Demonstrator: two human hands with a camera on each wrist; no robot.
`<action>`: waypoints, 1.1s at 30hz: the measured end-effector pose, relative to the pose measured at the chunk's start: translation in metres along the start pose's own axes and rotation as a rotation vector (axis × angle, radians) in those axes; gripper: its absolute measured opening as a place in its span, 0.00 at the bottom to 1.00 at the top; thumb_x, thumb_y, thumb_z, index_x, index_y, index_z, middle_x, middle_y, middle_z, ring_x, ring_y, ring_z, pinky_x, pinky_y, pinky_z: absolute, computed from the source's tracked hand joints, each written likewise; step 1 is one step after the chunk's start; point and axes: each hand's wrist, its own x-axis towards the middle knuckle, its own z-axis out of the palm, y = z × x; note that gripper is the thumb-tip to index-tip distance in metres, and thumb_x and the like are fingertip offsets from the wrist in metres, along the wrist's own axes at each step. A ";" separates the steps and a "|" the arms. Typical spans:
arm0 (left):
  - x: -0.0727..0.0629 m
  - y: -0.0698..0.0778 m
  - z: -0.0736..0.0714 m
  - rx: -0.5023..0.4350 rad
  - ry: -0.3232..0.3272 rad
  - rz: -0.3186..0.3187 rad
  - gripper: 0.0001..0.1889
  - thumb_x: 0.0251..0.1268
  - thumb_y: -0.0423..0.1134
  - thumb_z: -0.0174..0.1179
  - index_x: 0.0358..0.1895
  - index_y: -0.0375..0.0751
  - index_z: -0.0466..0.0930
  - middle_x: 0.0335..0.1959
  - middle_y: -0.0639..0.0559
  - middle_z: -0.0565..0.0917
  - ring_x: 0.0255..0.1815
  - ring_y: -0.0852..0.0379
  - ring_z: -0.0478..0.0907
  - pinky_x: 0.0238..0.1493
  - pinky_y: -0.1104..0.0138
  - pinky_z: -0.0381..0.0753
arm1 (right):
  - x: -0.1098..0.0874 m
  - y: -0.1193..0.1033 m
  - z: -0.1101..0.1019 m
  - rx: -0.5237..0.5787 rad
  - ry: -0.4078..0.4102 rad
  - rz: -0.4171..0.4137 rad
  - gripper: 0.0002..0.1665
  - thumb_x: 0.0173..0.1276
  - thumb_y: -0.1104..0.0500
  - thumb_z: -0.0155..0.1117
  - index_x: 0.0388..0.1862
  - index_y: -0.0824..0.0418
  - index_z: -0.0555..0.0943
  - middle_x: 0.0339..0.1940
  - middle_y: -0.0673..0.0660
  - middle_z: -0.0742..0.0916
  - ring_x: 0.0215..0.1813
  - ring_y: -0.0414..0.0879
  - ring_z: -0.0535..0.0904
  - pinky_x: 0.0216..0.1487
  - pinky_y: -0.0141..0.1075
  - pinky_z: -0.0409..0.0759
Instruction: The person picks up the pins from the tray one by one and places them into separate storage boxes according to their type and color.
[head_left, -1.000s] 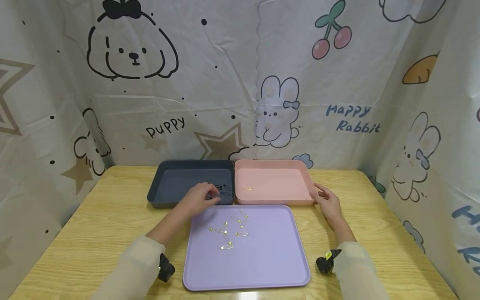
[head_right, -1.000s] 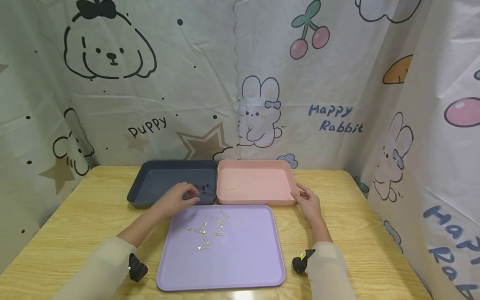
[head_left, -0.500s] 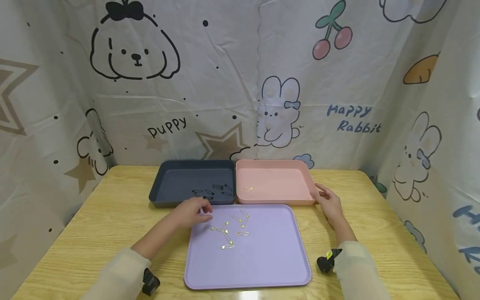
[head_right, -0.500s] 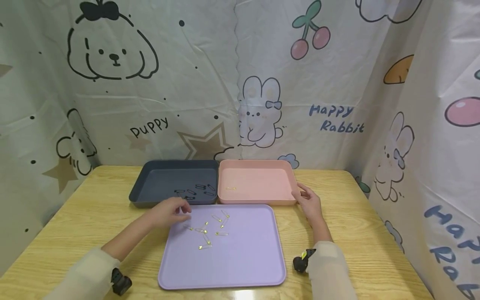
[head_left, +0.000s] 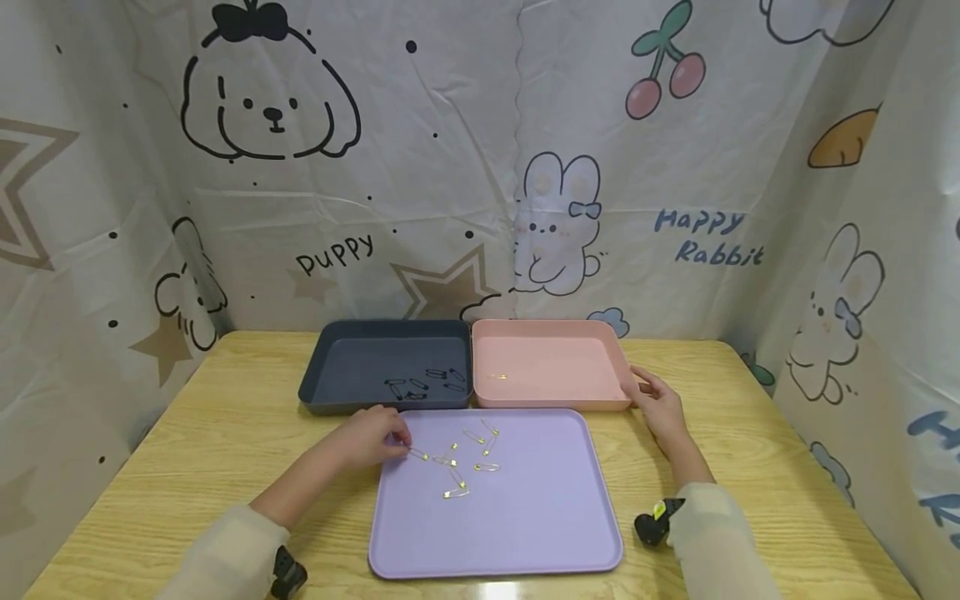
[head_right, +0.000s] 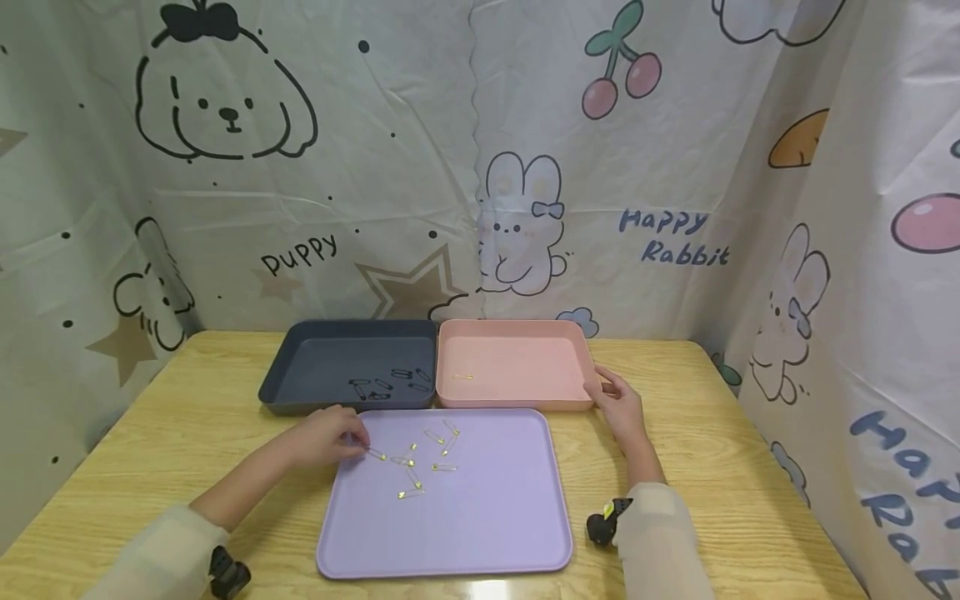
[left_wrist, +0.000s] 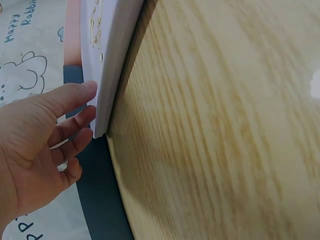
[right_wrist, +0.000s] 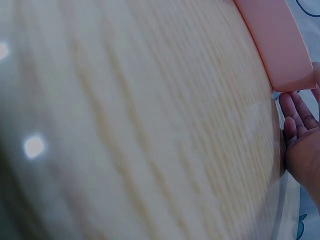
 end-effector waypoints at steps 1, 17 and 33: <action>0.000 0.000 0.001 0.002 0.002 0.002 0.03 0.56 0.42 0.65 0.30 0.50 0.84 0.31 0.60 0.77 0.36 0.59 0.68 0.46 0.59 0.67 | 0.000 0.000 0.000 -0.005 0.000 0.003 0.39 0.63 0.39 0.58 0.70 0.52 0.64 0.61 0.59 0.72 0.54 0.44 0.69 0.42 0.21 0.68; 0.004 0.003 0.007 0.046 -0.009 0.044 0.05 0.57 0.40 0.64 0.25 0.52 0.79 0.27 0.61 0.74 0.36 0.59 0.66 0.42 0.61 0.65 | -0.002 0.000 0.000 0.009 -0.007 -0.002 0.39 0.64 0.40 0.58 0.70 0.52 0.64 0.62 0.59 0.72 0.55 0.42 0.67 0.41 0.19 0.68; 0.009 0.006 0.006 0.003 0.014 0.048 0.07 0.54 0.38 0.61 0.22 0.51 0.74 0.23 0.61 0.71 0.31 0.61 0.65 0.37 0.65 0.59 | 0.001 0.000 -0.001 0.011 -0.011 -0.008 0.41 0.62 0.37 0.58 0.70 0.52 0.64 0.61 0.59 0.72 0.58 0.45 0.66 0.42 0.20 0.69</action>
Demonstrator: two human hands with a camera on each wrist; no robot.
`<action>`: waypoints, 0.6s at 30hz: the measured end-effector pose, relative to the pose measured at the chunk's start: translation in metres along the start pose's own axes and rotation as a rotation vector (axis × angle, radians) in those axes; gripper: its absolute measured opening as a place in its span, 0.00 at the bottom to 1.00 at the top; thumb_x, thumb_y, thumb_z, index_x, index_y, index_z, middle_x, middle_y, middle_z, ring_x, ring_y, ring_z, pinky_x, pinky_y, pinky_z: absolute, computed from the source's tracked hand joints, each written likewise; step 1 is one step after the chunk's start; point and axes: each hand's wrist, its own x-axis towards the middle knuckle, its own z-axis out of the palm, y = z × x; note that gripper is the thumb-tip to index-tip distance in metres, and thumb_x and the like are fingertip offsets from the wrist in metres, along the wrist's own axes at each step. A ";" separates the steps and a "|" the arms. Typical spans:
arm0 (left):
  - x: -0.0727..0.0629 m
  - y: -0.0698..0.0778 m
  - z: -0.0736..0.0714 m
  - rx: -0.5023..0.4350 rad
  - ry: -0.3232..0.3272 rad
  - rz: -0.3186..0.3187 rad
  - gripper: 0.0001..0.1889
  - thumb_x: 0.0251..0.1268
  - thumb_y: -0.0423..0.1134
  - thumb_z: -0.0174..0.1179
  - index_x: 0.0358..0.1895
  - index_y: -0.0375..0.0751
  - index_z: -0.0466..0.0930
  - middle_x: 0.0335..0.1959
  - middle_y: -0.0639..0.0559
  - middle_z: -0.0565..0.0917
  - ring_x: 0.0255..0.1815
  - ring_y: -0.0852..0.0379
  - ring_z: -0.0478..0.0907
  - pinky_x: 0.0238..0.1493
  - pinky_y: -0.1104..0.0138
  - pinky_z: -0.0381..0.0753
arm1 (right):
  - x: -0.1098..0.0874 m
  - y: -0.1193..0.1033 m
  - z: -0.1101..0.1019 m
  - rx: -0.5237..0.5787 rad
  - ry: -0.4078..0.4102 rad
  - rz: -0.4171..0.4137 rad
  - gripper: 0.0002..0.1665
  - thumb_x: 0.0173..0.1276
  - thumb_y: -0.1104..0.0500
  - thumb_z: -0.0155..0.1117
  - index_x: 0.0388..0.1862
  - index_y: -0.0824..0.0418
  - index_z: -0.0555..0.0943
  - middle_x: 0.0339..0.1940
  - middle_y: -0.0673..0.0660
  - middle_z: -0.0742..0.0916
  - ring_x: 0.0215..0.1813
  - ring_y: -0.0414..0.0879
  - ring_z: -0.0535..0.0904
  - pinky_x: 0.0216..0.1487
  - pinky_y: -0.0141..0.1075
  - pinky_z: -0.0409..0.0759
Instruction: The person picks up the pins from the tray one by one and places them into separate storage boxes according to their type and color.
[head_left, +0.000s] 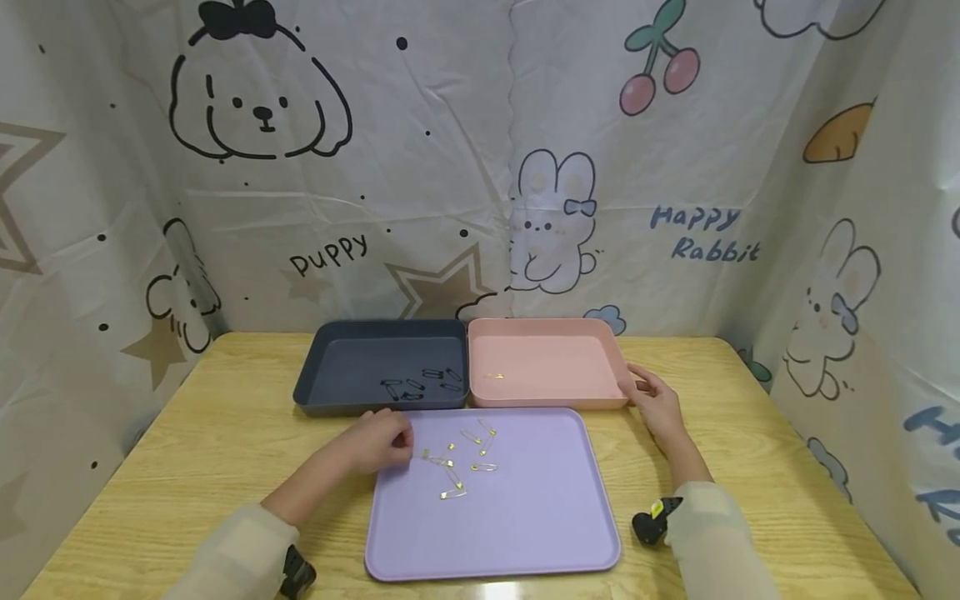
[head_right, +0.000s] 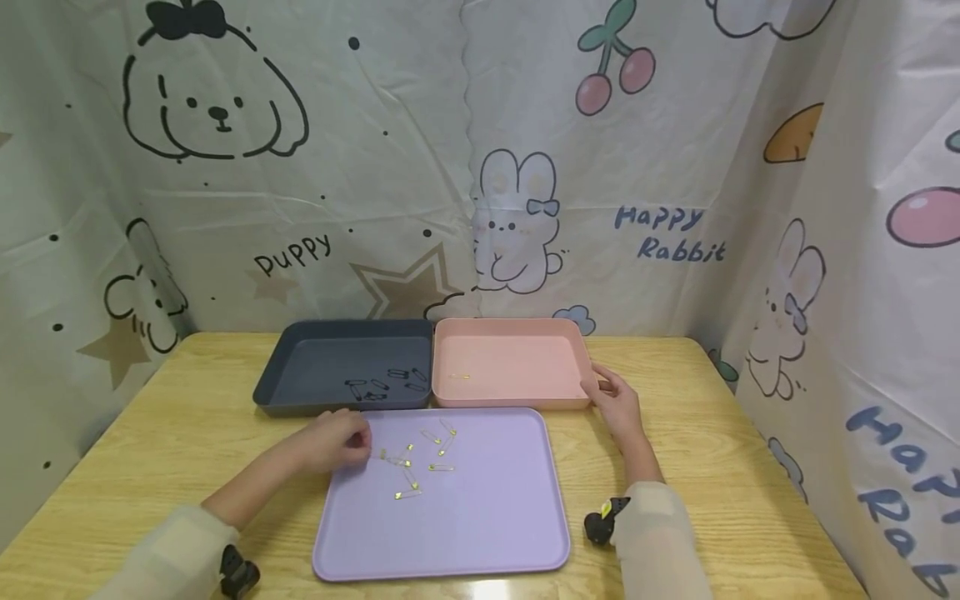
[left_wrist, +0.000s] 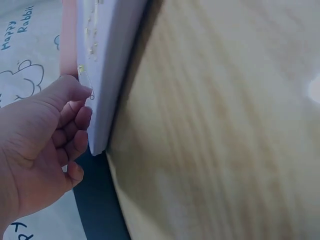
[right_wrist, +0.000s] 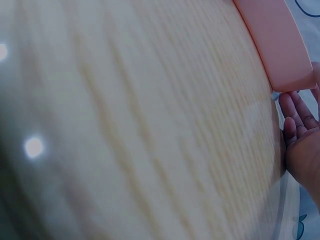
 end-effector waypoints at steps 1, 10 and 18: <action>0.001 0.000 -0.001 -0.008 0.011 0.005 0.07 0.54 0.38 0.61 0.22 0.51 0.74 0.23 0.61 0.71 0.32 0.61 0.65 0.37 0.65 0.60 | 0.000 0.000 0.000 0.000 0.001 -0.001 0.41 0.62 0.37 0.58 0.70 0.52 0.64 0.61 0.59 0.72 0.58 0.45 0.66 0.42 0.20 0.68; 0.021 0.001 -0.014 -0.094 0.062 0.038 0.03 0.55 0.38 0.58 0.26 0.47 0.76 0.25 0.58 0.74 0.31 0.61 0.67 0.40 0.64 0.67 | -0.002 0.000 0.000 0.001 0.003 -0.014 0.36 0.65 0.43 0.59 0.70 0.53 0.65 0.59 0.59 0.73 0.54 0.43 0.67 0.41 0.21 0.69; 0.044 0.011 -0.028 -0.190 0.107 0.093 0.02 0.54 0.35 0.57 0.26 0.42 0.77 0.25 0.54 0.74 0.29 0.61 0.68 0.34 0.69 0.69 | -0.001 -0.003 0.000 0.003 0.001 0.005 0.37 0.64 0.42 0.59 0.69 0.52 0.65 0.60 0.60 0.73 0.57 0.45 0.67 0.41 0.20 0.69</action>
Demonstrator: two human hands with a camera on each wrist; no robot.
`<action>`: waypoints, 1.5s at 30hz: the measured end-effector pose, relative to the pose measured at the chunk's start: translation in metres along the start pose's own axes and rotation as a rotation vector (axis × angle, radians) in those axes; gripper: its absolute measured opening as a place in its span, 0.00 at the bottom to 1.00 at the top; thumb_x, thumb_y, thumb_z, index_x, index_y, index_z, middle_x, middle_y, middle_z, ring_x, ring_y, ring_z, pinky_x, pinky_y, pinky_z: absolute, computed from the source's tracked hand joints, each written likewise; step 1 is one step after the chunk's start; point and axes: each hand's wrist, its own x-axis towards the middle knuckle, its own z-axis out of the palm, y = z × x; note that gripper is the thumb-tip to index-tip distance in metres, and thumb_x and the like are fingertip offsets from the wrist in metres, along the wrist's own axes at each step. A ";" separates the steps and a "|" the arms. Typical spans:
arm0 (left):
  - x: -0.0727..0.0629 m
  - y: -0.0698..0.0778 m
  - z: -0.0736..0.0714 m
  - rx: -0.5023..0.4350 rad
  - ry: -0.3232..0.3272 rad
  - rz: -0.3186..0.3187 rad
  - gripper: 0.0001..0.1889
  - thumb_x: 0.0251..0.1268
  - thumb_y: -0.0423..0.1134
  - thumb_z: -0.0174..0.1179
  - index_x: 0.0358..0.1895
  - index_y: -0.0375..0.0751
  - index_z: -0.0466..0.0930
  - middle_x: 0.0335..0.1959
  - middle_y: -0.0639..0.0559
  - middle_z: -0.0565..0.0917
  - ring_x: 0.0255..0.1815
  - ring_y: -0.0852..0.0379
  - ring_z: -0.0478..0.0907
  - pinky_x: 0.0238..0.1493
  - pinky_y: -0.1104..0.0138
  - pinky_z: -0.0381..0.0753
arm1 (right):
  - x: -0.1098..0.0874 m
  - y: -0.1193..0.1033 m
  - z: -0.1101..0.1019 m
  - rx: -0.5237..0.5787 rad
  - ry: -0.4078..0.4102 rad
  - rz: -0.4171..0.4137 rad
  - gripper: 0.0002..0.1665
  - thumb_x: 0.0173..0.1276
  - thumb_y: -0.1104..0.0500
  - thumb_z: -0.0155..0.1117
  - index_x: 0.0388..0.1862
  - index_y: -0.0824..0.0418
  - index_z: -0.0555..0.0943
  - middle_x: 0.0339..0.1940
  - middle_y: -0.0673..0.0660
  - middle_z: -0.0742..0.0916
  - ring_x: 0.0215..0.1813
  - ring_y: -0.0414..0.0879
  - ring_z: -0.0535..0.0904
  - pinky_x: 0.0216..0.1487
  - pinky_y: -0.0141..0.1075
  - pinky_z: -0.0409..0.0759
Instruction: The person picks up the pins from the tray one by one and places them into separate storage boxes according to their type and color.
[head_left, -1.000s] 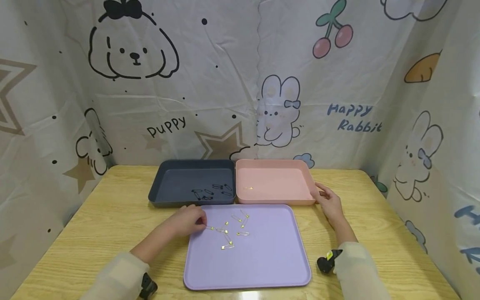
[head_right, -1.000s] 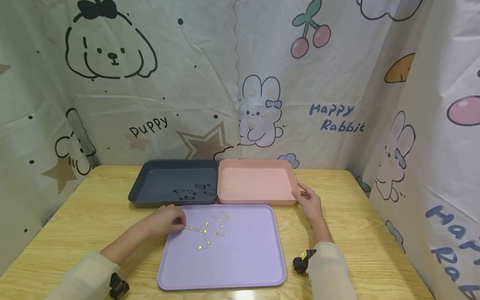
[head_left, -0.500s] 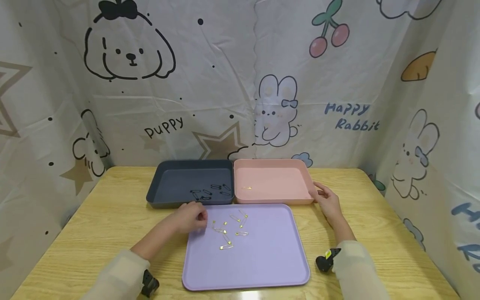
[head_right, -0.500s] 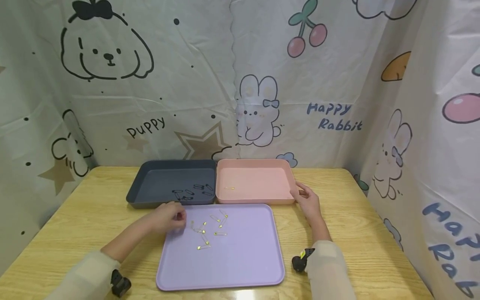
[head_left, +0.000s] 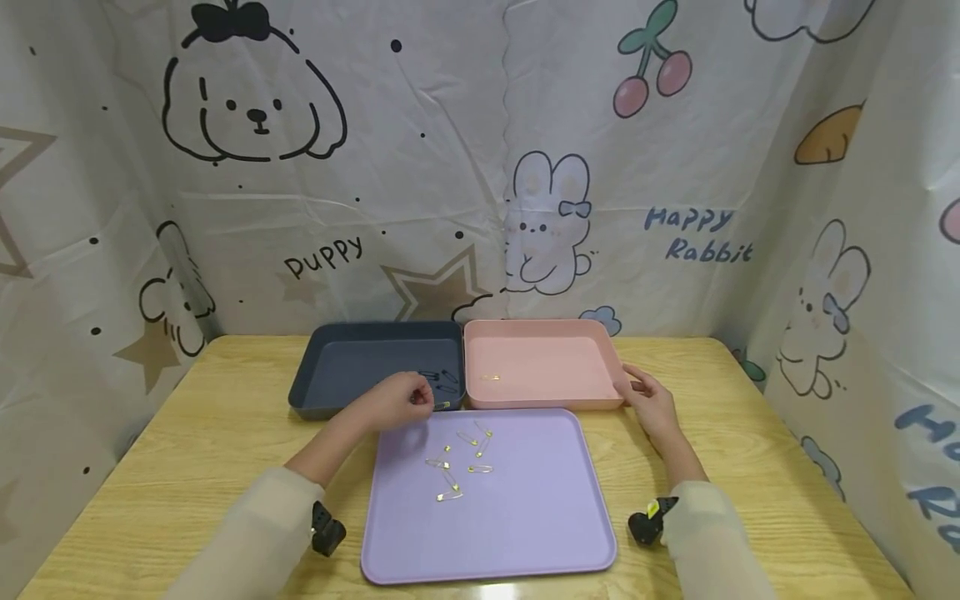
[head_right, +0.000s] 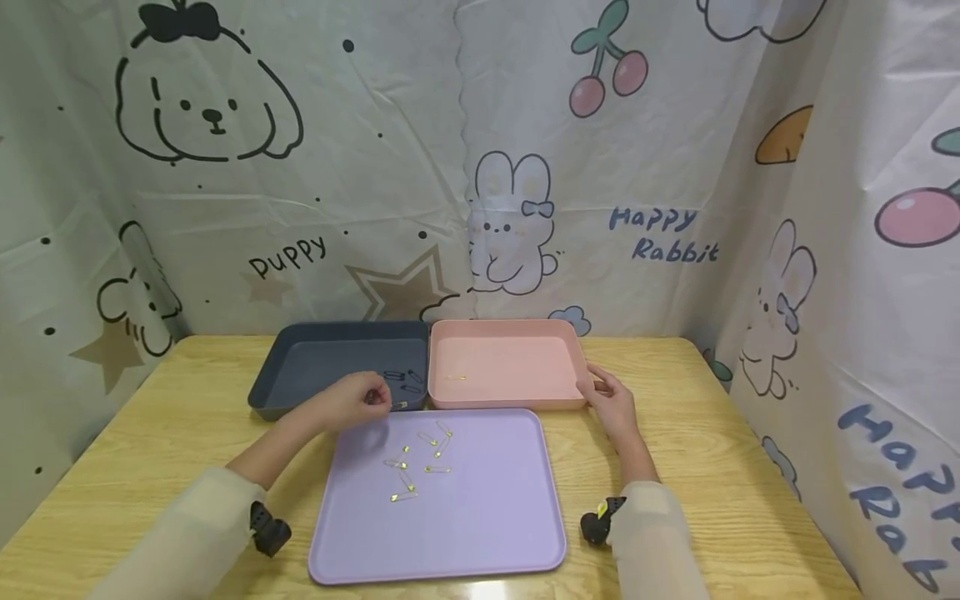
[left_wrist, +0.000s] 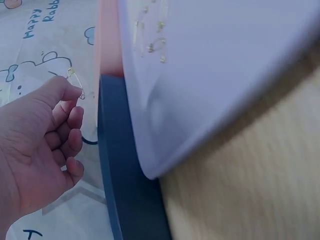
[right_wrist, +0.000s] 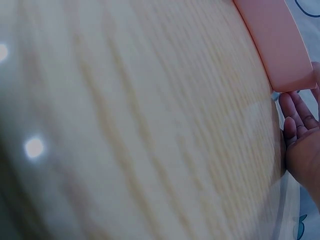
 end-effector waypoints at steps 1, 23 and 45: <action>0.003 0.002 -0.001 -0.005 0.006 0.004 0.02 0.54 0.34 0.57 0.26 0.41 0.77 0.25 0.54 0.74 0.29 0.60 0.69 0.35 0.69 0.70 | 0.000 0.000 0.000 0.002 0.001 0.001 0.36 0.64 0.42 0.59 0.69 0.52 0.65 0.60 0.60 0.73 0.56 0.45 0.68 0.41 0.20 0.69; 0.065 0.034 0.010 -0.092 -0.012 -0.086 0.02 0.55 0.34 0.56 0.27 0.40 0.76 0.24 0.53 0.74 0.25 0.60 0.69 0.28 0.71 0.67 | -0.001 0.002 -0.002 -0.004 0.001 0.009 0.37 0.64 0.41 0.59 0.70 0.51 0.65 0.61 0.59 0.72 0.57 0.46 0.67 0.41 0.20 0.69; 0.099 0.050 0.038 -0.161 0.073 -0.082 0.03 0.55 0.31 0.56 0.29 0.37 0.78 0.23 0.53 0.75 0.25 0.61 0.68 0.29 0.73 0.68 | 0.001 0.004 -0.001 0.034 0.009 -0.037 0.34 0.65 0.45 0.60 0.68 0.54 0.67 0.56 0.59 0.75 0.40 0.28 0.73 0.42 0.22 0.72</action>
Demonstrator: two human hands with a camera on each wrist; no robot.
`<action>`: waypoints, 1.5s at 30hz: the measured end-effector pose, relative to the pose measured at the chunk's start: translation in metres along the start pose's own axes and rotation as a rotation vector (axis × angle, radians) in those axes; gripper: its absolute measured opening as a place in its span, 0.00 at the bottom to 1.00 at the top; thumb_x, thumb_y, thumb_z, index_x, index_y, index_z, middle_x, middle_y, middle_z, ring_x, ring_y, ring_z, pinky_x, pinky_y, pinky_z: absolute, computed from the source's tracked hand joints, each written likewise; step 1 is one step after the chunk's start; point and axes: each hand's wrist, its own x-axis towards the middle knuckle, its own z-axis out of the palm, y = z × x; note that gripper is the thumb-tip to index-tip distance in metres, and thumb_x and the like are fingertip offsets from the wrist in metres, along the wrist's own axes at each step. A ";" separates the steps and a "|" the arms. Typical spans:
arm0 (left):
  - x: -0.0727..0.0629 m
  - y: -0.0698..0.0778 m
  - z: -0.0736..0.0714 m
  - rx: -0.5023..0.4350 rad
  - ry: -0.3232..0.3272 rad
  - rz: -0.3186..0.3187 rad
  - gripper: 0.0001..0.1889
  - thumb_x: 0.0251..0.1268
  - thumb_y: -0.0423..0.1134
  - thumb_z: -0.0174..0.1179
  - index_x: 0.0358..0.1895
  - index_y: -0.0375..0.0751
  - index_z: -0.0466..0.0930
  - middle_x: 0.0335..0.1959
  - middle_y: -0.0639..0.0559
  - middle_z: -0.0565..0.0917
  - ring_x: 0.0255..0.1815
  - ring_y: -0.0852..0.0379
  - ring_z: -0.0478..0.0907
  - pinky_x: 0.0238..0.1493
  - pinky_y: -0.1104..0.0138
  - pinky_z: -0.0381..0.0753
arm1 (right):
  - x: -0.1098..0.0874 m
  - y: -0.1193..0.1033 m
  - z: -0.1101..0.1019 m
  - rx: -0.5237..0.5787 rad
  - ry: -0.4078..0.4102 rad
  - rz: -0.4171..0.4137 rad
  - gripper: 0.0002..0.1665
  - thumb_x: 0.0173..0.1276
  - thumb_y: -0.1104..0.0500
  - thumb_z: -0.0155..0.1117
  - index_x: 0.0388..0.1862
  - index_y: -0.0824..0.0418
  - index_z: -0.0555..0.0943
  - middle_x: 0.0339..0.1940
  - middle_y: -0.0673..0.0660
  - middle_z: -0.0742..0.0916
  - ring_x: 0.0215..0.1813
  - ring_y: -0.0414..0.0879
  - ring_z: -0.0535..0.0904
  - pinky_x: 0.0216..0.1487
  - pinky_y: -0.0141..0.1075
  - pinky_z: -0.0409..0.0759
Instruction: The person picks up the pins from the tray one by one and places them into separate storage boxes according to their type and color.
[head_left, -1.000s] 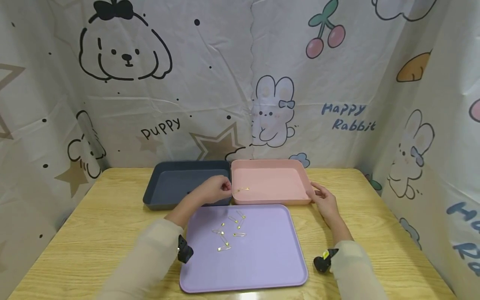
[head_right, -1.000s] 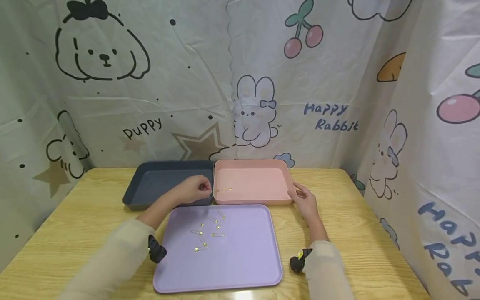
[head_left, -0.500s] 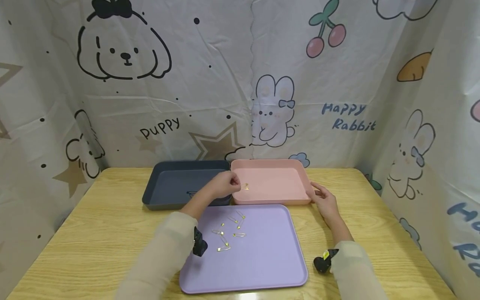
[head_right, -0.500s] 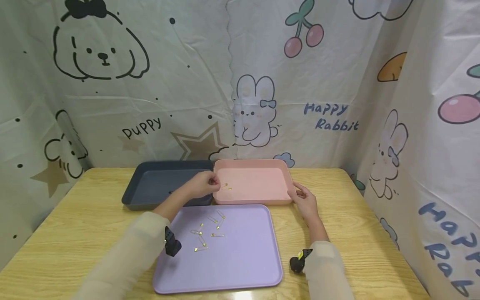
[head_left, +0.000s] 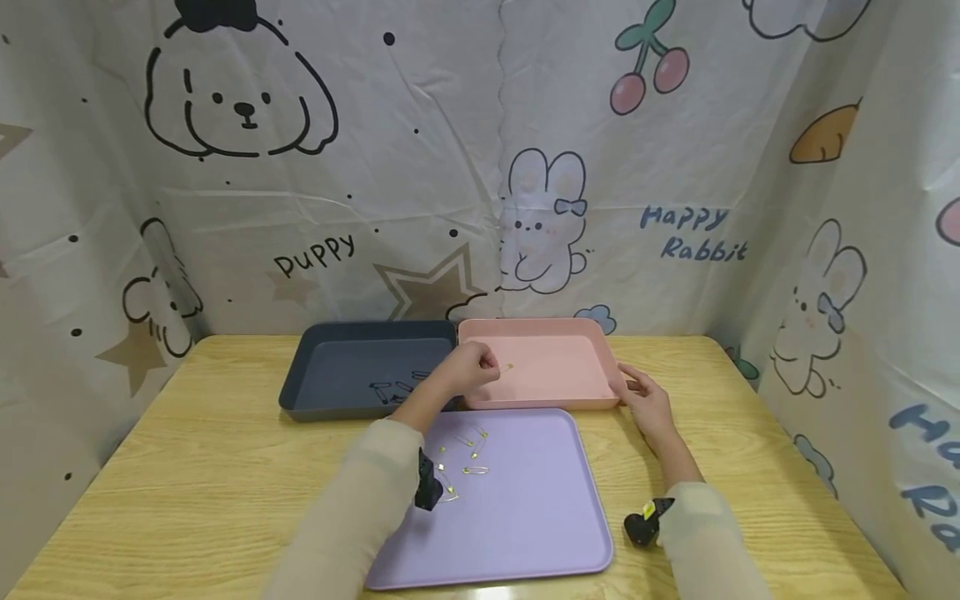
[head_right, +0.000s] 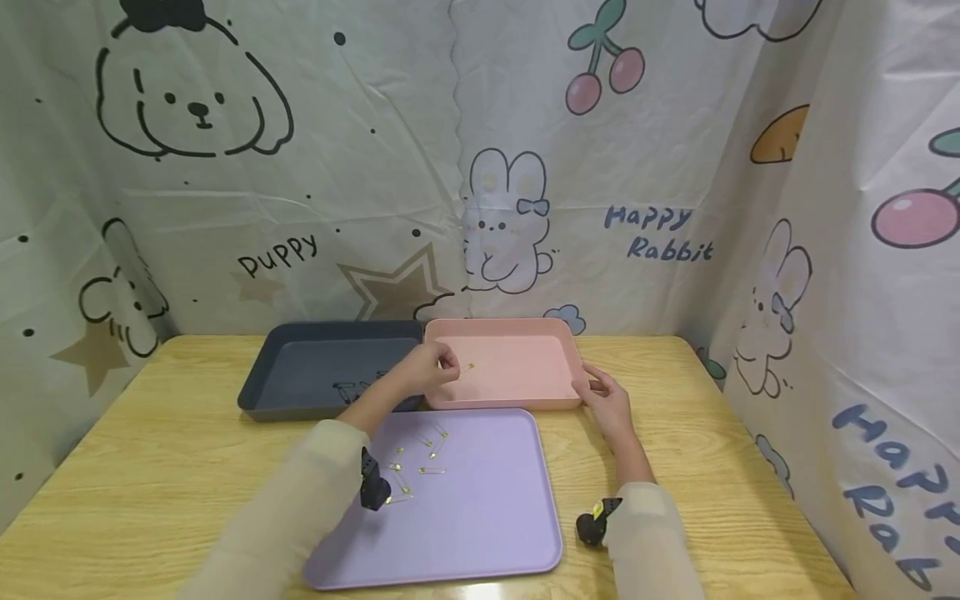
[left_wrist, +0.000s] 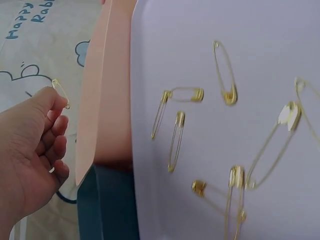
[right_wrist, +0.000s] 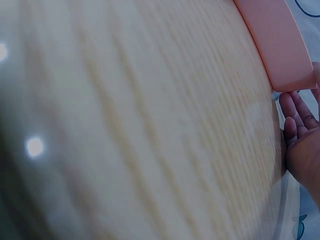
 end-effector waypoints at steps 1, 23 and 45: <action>0.001 0.001 0.002 -0.005 0.000 -0.003 0.03 0.55 0.31 0.56 0.29 0.37 0.79 0.23 0.54 0.74 0.25 0.61 0.68 0.29 0.73 0.68 | 0.000 0.000 0.000 0.000 0.001 0.003 0.34 0.65 0.45 0.60 0.68 0.54 0.67 0.56 0.60 0.75 0.40 0.28 0.72 0.42 0.22 0.72; 0.003 -0.001 0.024 -0.084 0.036 -0.117 0.03 0.60 0.31 0.55 0.32 0.37 0.77 0.28 0.51 0.74 0.30 0.58 0.69 0.32 0.70 0.69 | 0.001 -0.002 0.000 0.025 -0.002 0.001 0.33 0.66 0.48 0.60 0.68 0.54 0.67 0.56 0.61 0.76 0.37 0.28 0.74 0.40 0.22 0.73; -0.007 -0.010 -0.002 -0.047 0.069 -0.118 0.13 0.62 0.39 0.57 0.48 0.38 0.76 0.35 0.47 0.78 0.32 0.55 0.72 0.34 0.68 0.69 | -0.001 -0.003 0.002 0.032 0.007 -0.001 0.32 0.66 0.50 0.60 0.68 0.56 0.68 0.51 0.57 0.77 0.37 0.28 0.74 0.40 0.22 0.74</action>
